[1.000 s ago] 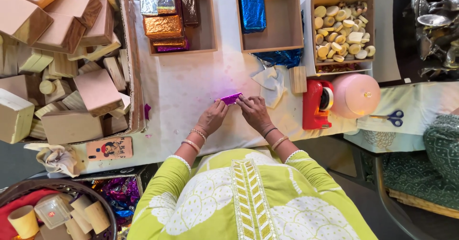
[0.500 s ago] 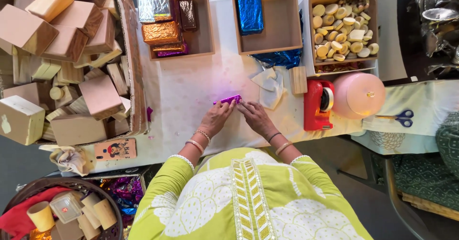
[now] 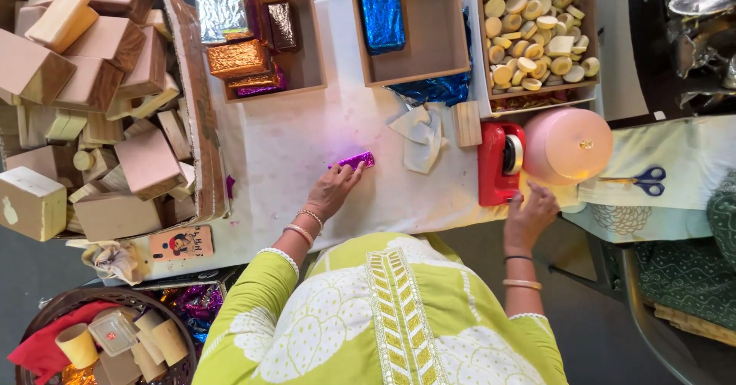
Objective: Wrapping rectangular bars of soap in shiny purple and silver decorative paper.
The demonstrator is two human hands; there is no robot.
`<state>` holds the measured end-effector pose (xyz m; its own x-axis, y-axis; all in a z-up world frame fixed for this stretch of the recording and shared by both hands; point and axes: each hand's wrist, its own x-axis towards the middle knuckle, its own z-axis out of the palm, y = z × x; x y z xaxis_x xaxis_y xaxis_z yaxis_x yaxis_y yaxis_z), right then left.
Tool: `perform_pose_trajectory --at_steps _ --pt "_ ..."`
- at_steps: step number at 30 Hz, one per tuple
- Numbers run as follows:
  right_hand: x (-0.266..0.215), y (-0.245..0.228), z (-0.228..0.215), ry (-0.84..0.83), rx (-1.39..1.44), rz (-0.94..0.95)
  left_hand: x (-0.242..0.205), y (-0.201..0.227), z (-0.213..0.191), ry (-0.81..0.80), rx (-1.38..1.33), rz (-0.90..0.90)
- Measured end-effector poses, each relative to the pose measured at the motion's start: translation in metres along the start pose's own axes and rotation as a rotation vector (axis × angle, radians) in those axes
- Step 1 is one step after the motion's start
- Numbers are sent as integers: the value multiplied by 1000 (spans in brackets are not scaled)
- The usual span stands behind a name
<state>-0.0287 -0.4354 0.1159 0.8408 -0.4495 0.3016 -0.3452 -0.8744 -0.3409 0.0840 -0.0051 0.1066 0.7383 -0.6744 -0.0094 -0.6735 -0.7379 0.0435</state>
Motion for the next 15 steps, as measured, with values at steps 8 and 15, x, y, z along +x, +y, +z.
perform_pose_trajectory --at_steps 8,15 --pt "9 66 16 -295 311 157 2 1 13 50 47 -2" --pt "26 49 4 -406 428 213 3 3 16 86 70 -20"
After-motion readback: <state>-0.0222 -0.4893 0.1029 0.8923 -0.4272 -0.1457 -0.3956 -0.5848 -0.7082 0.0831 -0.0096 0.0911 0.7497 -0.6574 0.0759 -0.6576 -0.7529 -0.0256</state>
